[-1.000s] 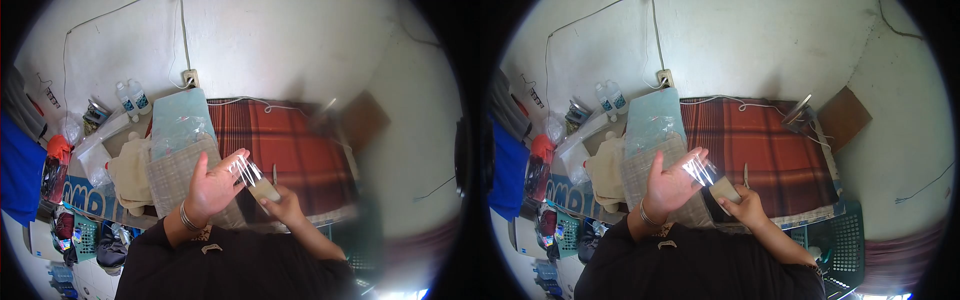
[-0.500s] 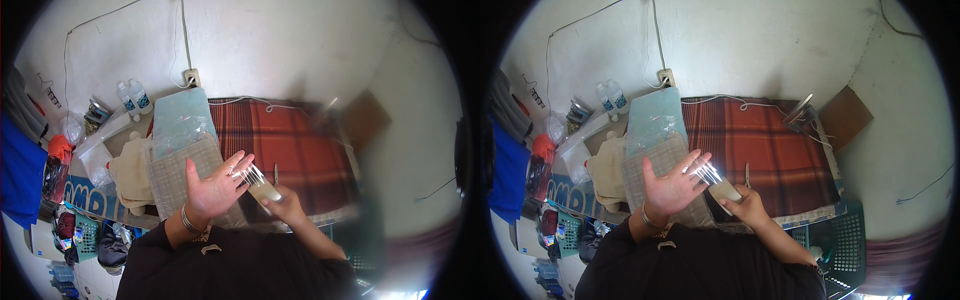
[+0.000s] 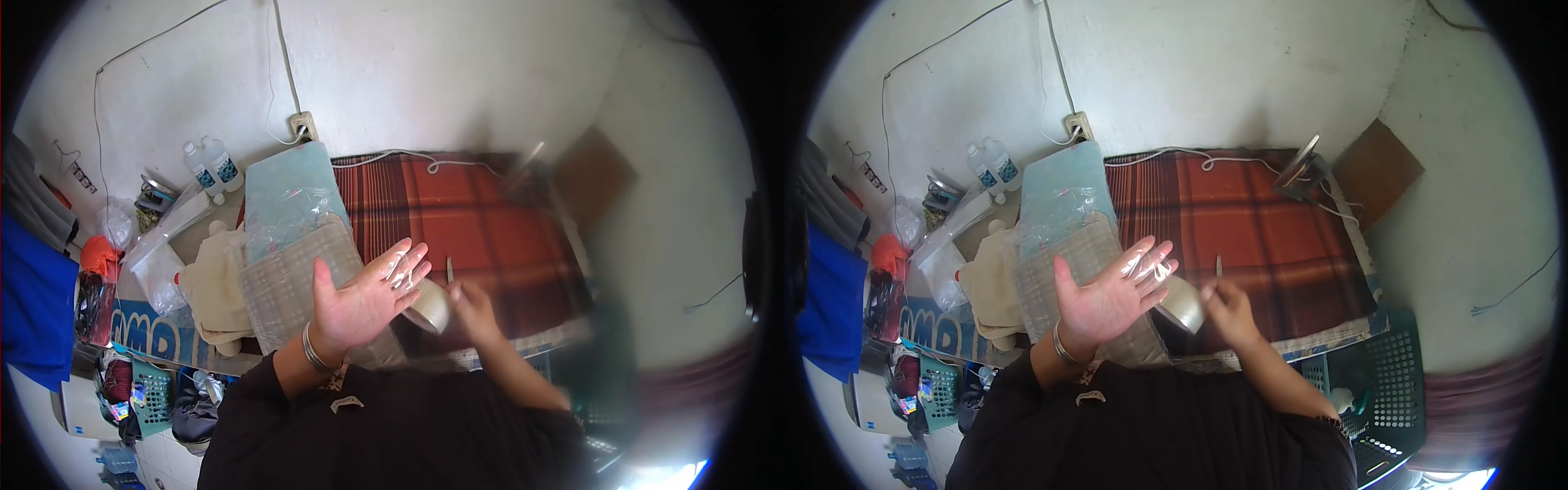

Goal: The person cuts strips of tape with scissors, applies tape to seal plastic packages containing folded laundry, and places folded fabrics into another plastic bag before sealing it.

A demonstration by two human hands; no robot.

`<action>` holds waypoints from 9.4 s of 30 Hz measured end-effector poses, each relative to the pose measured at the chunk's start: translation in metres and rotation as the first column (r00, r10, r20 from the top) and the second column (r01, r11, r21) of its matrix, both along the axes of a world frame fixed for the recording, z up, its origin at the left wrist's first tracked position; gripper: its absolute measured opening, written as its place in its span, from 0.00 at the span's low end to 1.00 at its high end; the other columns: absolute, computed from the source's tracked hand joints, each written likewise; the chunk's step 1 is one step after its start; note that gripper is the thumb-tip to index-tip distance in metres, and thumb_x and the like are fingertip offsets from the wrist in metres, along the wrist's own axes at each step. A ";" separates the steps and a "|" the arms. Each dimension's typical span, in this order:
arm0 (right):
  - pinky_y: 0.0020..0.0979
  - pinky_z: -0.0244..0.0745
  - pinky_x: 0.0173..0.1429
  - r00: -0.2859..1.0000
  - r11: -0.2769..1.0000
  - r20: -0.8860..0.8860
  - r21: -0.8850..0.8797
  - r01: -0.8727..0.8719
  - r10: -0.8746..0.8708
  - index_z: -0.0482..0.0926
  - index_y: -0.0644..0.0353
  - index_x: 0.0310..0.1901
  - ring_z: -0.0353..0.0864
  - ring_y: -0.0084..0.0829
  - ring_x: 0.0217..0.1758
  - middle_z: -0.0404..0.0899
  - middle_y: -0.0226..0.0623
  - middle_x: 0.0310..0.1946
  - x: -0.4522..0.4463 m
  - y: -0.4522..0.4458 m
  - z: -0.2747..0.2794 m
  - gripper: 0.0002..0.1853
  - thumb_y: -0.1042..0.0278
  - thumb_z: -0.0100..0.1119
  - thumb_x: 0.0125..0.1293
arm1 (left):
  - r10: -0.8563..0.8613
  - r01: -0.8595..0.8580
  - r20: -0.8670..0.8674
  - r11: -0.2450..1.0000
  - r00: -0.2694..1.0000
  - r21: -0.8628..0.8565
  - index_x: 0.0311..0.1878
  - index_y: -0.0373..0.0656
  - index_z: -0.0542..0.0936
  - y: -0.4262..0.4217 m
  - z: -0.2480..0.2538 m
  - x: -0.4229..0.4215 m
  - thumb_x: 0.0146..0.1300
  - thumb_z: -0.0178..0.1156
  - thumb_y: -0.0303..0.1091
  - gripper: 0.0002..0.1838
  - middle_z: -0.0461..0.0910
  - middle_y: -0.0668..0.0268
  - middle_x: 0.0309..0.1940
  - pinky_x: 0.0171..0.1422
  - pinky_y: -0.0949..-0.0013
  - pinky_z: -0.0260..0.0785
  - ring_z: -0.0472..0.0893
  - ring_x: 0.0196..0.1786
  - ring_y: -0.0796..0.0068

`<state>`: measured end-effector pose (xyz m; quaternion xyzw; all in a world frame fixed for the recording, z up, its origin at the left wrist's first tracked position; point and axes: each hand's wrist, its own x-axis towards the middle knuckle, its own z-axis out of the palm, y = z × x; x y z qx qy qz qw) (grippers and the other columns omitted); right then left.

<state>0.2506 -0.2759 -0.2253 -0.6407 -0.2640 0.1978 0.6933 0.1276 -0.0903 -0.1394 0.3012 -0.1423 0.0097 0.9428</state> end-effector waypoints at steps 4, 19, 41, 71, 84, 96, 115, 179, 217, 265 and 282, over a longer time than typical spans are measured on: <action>0.39 0.75 0.47 0.977 0.703 0.170 -0.679 0.209 -0.126 0.80 0.60 0.37 0.80 0.40 0.45 0.81 0.44 0.40 0.037 0.009 -0.043 0.22 0.45 0.63 0.60 | -0.060 0.065 -0.039 0.983 0.997 0.172 0.76 0.39 0.41 0.002 -0.004 0.010 0.50 0.29 0.86 0.64 0.38 0.54 0.77 0.78 0.51 0.27 0.38 0.79 0.56; 0.46 0.75 0.55 0.864 0.297 0.416 -0.895 0.333 0.284 0.81 0.58 0.38 0.77 0.50 0.51 0.75 0.46 0.46 0.038 -0.107 -0.080 0.16 0.61 0.68 0.49 | -0.399 0.401 -0.057 0.887 0.915 0.231 0.75 0.32 0.40 0.027 0.011 0.040 0.48 0.30 0.87 0.67 0.39 0.47 0.76 0.79 0.53 0.32 0.42 0.79 0.52; 0.37 0.72 0.41 0.699 0.750 0.628 -0.630 0.199 0.342 0.74 0.62 0.37 0.76 0.41 0.37 0.70 0.38 0.34 -0.012 -0.116 0.177 0.24 0.67 0.71 0.34 | -0.768 0.602 0.198 0.610 0.609 0.515 0.72 0.24 0.48 0.024 0.026 0.055 0.63 0.22 0.75 0.56 0.45 0.44 0.75 0.80 0.56 0.35 0.45 0.78 0.54; 0.38 0.73 0.44 0.733 0.723 0.594 -0.659 0.206 0.333 0.76 0.63 0.37 0.76 0.43 0.40 0.72 0.40 0.36 -0.020 -0.122 0.174 0.26 0.69 0.72 0.31 | -0.769 0.610 0.078 0.560 0.635 0.561 0.76 0.38 0.36 0.033 0.034 0.046 0.52 0.35 0.84 0.64 0.39 0.45 0.76 0.77 0.44 0.31 0.40 0.79 0.51; 0.38 0.72 0.40 0.700 0.780 0.606 -0.615 0.113 0.377 0.76 0.62 0.36 0.76 0.42 0.38 0.73 0.39 0.34 -0.015 -0.100 0.174 0.25 0.67 0.73 0.31 | -0.806 0.598 0.243 0.571 0.540 0.562 0.76 0.39 0.36 0.016 0.046 0.056 0.55 0.34 0.82 0.61 0.32 0.56 0.78 0.75 0.39 0.33 0.35 0.78 0.47; 0.37 0.73 0.35 0.662 0.811 0.627 -0.583 0.051 0.410 0.78 0.62 0.30 0.79 0.42 0.31 0.76 0.38 0.27 -0.013 -0.092 0.171 0.20 0.69 0.75 0.33 | -0.812 0.621 0.266 0.573 0.519 0.536 0.76 0.38 0.34 0.006 0.050 0.053 0.55 0.35 0.81 0.61 0.27 0.60 0.78 0.75 0.37 0.29 0.32 0.78 0.48; 0.39 0.70 0.47 0.761 0.701 0.563 -0.682 0.208 0.322 0.74 0.63 0.39 0.73 0.45 0.44 0.71 0.41 0.37 -0.016 -0.138 0.169 0.29 0.68 0.73 0.29 | -0.787 0.563 0.326 0.607 0.523 0.561 0.74 0.30 0.35 0.015 0.067 0.057 0.53 0.39 0.83 0.66 0.33 0.44 0.76 0.78 0.47 0.29 0.32 0.79 0.52; 0.27 0.73 0.51 0.974 0.977 -0.218 0.211 -0.012 0.059 0.82 0.64 0.35 0.77 0.22 0.44 0.81 0.31 0.40 0.038 -0.042 0.030 0.08 0.69 0.68 0.59 | -0.431 0.388 0.075 0.865 0.899 0.319 0.77 0.54 0.38 -0.039 0.008 0.090 0.54 0.38 0.82 0.57 0.31 0.62 0.78 0.72 0.32 0.45 0.41 0.78 0.47; 0.37 0.71 0.59 0.857 0.845 0.174 -0.161 0.510 -0.485 0.74 0.57 0.61 0.77 0.37 0.55 0.79 0.43 0.50 0.129 -0.206 -0.009 0.36 0.46 0.70 0.53 | -0.503 0.511 -0.103 0.816 0.858 0.270 0.77 0.52 0.40 -0.061 -0.013 0.109 0.52 0.43 0.82 0.59 0.32 0.56 0.78 0.72 0.35 0.49 0.41 0.76 0.37; 0.42 0.67 0.63 0.581 0.492 0.490 -0.311 0.813 -0.650 0.75 0.55 0.60 0.76 0.42 0.58 0.80 0.42 0.50 0.180 -0.274 -0.034 0.34 0.48 0.70 0.53 | -0.399 0.451 -0.211 0.780 0.892 0.434 0.77 0.55 0.36 -0.063 -0.007 0.104 0.52 0.42 0.82 0.59 0.37 0.49 0.77 0.70 0.40 0.57 0.56 0.71 0.34; 0.34 0.72 0.53 0.838 0.963 0.478 0.083 0.256 -0.264 0.86 0.58 0.32 0.76 0.34 0.49 0.81 0.34 0.38 0.053 -0.091 0.049 0.06 0.76 0.69 0.52 | -0.131 0.422 -0.447 0.632 0.885 0.650 0.75 0.61 0.26 -0.083 -0.023 0.102 0.48 0.45 0.84 0.63 0.37 0.55 0.78 0.67 0.30 0.49 0.53 0.73 0.35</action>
